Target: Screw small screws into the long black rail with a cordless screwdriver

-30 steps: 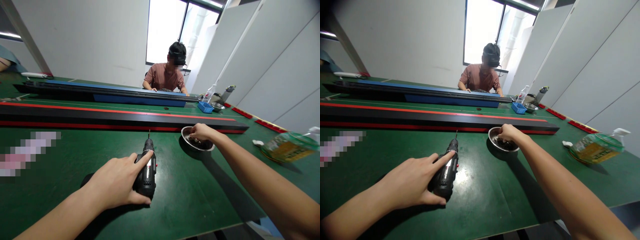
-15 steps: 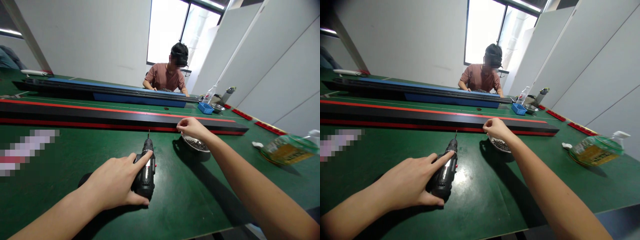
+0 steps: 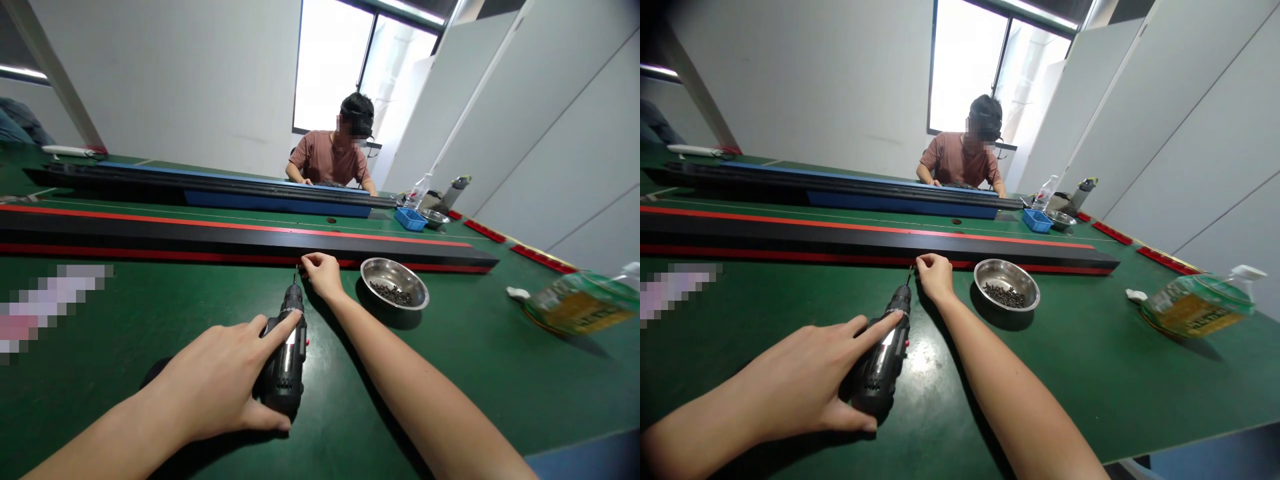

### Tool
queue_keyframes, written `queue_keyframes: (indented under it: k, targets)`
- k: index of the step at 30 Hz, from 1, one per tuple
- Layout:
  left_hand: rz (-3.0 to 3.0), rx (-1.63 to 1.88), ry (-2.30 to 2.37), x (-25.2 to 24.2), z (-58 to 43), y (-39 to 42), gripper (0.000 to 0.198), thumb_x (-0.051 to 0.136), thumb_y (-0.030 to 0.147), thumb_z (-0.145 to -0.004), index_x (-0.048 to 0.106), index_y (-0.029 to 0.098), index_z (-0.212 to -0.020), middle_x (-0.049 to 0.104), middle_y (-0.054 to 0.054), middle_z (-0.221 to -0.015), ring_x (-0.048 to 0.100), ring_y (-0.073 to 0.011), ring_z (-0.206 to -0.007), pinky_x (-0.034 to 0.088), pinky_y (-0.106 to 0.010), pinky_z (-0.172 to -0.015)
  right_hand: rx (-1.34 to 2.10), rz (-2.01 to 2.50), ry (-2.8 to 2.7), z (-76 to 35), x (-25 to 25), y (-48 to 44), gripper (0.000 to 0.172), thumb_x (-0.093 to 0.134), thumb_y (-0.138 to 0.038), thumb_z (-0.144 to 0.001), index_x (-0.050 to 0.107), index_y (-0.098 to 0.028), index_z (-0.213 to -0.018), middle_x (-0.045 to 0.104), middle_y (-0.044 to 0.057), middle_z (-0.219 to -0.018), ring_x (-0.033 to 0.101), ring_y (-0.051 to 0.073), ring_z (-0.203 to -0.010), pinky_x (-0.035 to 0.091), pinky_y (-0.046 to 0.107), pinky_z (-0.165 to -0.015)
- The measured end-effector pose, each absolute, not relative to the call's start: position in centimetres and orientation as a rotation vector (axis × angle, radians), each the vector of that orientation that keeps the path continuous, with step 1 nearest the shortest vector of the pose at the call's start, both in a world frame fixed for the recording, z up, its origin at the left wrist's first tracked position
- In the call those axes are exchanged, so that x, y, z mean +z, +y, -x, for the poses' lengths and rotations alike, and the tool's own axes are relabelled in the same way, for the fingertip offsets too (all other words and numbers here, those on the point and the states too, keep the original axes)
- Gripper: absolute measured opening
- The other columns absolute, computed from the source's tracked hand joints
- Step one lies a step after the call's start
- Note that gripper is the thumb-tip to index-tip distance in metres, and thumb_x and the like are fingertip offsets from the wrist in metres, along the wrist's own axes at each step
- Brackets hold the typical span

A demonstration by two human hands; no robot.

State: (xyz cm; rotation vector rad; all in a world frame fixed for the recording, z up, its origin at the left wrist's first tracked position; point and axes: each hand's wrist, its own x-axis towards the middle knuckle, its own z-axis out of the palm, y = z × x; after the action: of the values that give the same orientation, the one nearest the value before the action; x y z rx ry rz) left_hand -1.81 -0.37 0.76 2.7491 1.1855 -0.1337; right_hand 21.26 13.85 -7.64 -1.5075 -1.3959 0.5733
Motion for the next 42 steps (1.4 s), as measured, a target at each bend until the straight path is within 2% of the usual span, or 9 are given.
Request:
queue_keyframes:
  k: [4,10,19,24,30,42]
  targets:
    - [-2.745,-0.149,1.191,1.2,1.5,-0.4,0.127,0.076,0.08,-0.064,0.019,0.033,-0.167,0.068,-0.015,-0.13,0.074,-0.0422,-0.099,0.06,-0.06,-0.087,0.548,1.488,-1.489,-21.3,-7.8,13.8,0.018,0.065,-0.028,-0.094,0.081,-0.018,-0.095,0.081,0.007,-0.088,0.073,0.018,-0.067,0.057,0.028,-0.07]
    - [-2.719,-0.235,1.21,2.6,1.1,-0.7,0.122,0.074,0.077,-0.068,0.019,0.03,-0.168,0.067,-0.017,-0.134,0.074,-0.0437,-0.101,0.059,-0.061,-0.088,0.514,1.486,-1.519,-21.3,-7.8,14.0,0.018,0.068,-0.032,-0.093,0.08,-0.019,-0.089,0.08,0.007,-0.089,0.075,0.02,-0.077,0.057,0.029,-0.074]
    - [-2.715,-0.228,1.208,3.0,1.2,-1.1,0.121,0.074,0.075,-0.069,0.02,0.031,-0.167,0.067,-0.018,-0.135,0.074,-0.0431,-0.103,0.059,-0.058,-0.089,0.589,1.484,-1.467,-21.5,-7.3,13.7,0.023,0.073,-0.038,-0.091,0.078,-0.016,-0.086,0.079,0.007,-0.081,0.072,0.017,-0.068,0.053,0.024,-0.066]
    - [-2.714,-0.219,1.202,3.3,1.1,-1.1,0.12,0.075,0.075,-0.069,0.021,0.032,-0.167,0.068,-0.018,-0.134,0.074,-0.0432,-0.103,0.059,-0.056,-0.088,0.693,1.427,-1.432,-21.5,-7.1,13.5,0.022,0.071,-0.034,-0.092,0.078,-0.014,-0.088,0.079,0.007,-0.08,0.07,0.015,-0.063,0.051,0.023,-0.059]
    - [-2.718,-0.217,1.22,3.3,1.2,-1.2,0.12,0.076,0.074,-0.068,0.021,0.033,-0.167,0.067,-0.019,-0.137,0.075,-0.0422,-0.104,0.059,-0.054,-0.09,0.693,1.41,-1.445,-21.7,-7.3,13.7,0.015,0.073,-0.028,-0.087,0.079,-0.014,-0.09,0.079,0.007,-0.081,0.069,0.015,-0.063,0.052,0.024,-0.061]
    - [-2.718,-0.227,1.204,3.1,1.3,-1.2,0.119,0.075,0.074,-0.07,0.021,0.031,-0.167,0.067,-0.019,-0.136,0.074,-0.0435,-0.102,0.06,-0.058,-0.088,0.718,1.422,-1.46,-21.8,-7.6,14.0,0.018,0.071,-0.029,-0.088,0.08,-0.014,-0.091,0.079,0.007,-0.082,0.069,0.015,-0.064,0.054,0.024,-0.063]
